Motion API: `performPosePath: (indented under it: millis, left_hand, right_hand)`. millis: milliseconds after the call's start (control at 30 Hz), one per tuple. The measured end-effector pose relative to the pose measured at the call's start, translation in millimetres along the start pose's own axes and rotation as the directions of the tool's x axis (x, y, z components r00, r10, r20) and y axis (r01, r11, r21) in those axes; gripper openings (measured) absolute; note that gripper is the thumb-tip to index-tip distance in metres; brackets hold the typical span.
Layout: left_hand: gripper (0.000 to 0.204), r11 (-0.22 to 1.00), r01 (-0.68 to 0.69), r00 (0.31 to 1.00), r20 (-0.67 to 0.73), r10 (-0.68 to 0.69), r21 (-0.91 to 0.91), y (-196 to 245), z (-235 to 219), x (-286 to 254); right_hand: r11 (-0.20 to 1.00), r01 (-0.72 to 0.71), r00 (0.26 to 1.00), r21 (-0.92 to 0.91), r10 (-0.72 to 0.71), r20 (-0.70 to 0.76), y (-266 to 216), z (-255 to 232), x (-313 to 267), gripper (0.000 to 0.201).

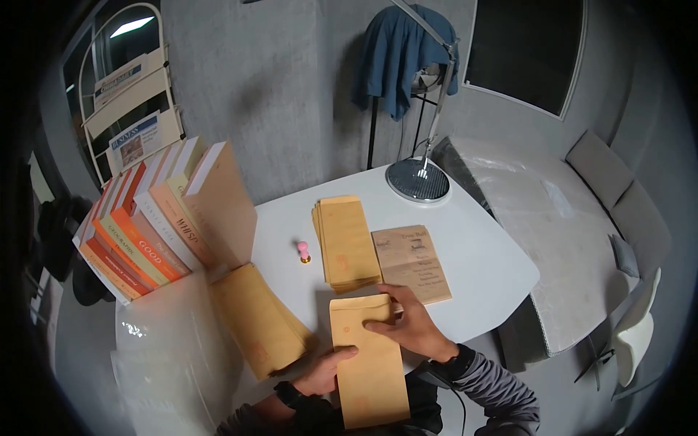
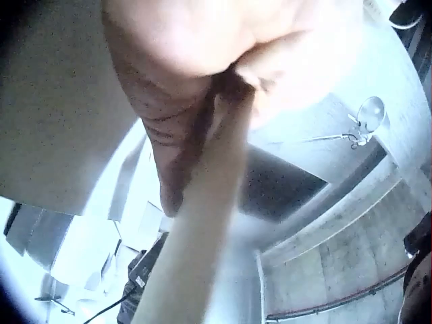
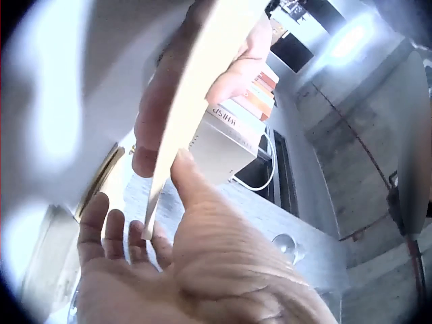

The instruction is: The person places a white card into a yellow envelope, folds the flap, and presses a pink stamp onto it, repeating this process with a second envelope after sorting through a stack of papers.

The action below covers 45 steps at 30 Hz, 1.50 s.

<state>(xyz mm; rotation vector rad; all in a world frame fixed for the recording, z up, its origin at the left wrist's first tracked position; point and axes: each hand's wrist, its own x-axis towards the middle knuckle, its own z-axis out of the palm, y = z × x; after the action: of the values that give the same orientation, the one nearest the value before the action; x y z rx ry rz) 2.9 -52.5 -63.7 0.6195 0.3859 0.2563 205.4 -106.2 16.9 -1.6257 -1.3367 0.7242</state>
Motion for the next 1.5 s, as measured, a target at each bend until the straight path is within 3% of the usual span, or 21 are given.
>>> performPosePath:
  millis: [100, 200, 267, 367, 500, 600, 700, 800, 900, 1000, 1033, 1100, 1200, 1233, 1433, 1500]
  left_hand:
    - [0.042, 1.0, -0.03, 1.0, -0.01, 0.03, -0.001, -2.2, -3.0, 4.0]
    - [0.042, 0.998, -0.062, 0.998, -0.028, 0.062, 0.011, 1.3, -0.4, 5.2]
    - [0.042, 0.995, -0.094, 0.992, -0.085, 0.097, 0.041, 1.0, -0.9, 7.7]
    - [0.046, 0.953, -0.277, 0.938, -0.18, 0.295, 0.121, 9.1, 13.5, 5.6]
    - [0.046, 0.963, -0.268, 0.956, -0.131, 0.262, -0.033, 7.6, 0.4, 10.2]
    - [0.037, 0.976, -0.185, 0.96, -0.192, 0.204, 0.114, 2.8, 0.5, 8.9]
    - [0.032, 0.947, -0.223, 0.942, -0.199, 0.271, 0.232, -1.9, -7.0, 6.7]
    - [0.03, 0.892, -0.287, 0.905, -0.207, 0.372, 0.351, 1.8, 0.8, 3.3]
    - [0.03, 0.903, -0.178, 0.939, -0.206, 0.274, 0.391, -4.1, -11.4, 7.8]
    - [0.035, 0.88, -0.349, 0.872, -0.231, 0.431, 0.321, -10.9, -1.5, 16.0]
    - [0.036, 0.895, -0.314, 0.893, -0.222, 0.392, 0.317, -9.6, -0.2, 13.6]
    - [0.039, 0.918, -0.242, 0.931, -0.193, 0.311, 0.313, 3.0, 9.8, 5.2]
    - [0.044, 0.866, 0.142, 0.975, -0.219, -0.038, 0.48, 21.3, 9.8, -4.0]
    - [0.05, 0.891, 0.066, 0.984, -0.18, 0.018, 0.449, 10.8, 3.5, 1.3]
    - [0.05, 0.99, -0.026, 0.996, -0.085, 0.038, 0.136, 1.9, 0.2, 8.0]
    - [0.047, 0.997, -0.048, 0.993, -0.107, 0.054, 0.056, -4.0, -3.5, 12.9]
  right_hand:
    - [0.864, -0.249, 0.966, 0.438, 0.19, 0.176, 8.2, -1.5, 0.5, 0.042]
    - [0.906, -0.297, 0.951, 0.303, 0.252, 0.177, 3.8, -10.3, -3.5, 0.023]
    - [0.938, -0.189, 0.979, 0.292, 0.158, 0.126, 10.8, -9.1, -2.5, 0.015]
    - [0.954, -0.14, 0.98, 0.267, 0.095, 0.173, 23.6, -11.1, -6.7, 0.013]
    - [0.984, -0.079, 0.956, 0.162, 0.029, 0.291, 24.3, -12.8, -14.1, 0.017]
    - [0.984, -0.061, 0.948, 0.169, 0.004, 0.318, 18.8, -11.2, -16.3, 0.014]
    - [0.959, -0.189, 0.97, 0.212, 0.149, 0.19, -4.0, -2.7, -17.8, 0.01]
    - [0.915, -0.331, 0.937, 0.231, 0.289, 0.198, -8.1, -10.2, -9.2, 0.009]
    - [0.929, -0.367, 0.893, 0.055, 0.335, 0.301, -6.2, -13.8, 0.3, 0.01]
    - [0.969, -0.172, 0.977, 0.179, 0.145, 0.155, 3.0, -9.5, 12.4, 0.01]
    - [0.98, -0.162, 0.984, 0.115, 0.152, 0.089, 0.3, -10.7, 21.7, 0.011]
    - [0.972, -0.174, 0.985, 0.158, 0.173, 0.016, -5.2, -11.5, 45.0, 0.012]
    - [0.984, -0.09, 0.996, 0.154, 0.093, -0.014, 12.0, -5.9, 84.7, 0.014]
    - [0.989, -0.071, 0.997, 0.127, 0.071, 0.0, 20.4, -1.1, 96.8, 0.014]
    - [0.999, -0.046, 0.983, 0.011, 0.043, 0.179, 26.3, 36.2, 142.1, 0.017]
    - [0.994, 0.017, 0.977, -0.105, 0.006, 0.214, 25.8, 45.0, 154.4, 0.018]
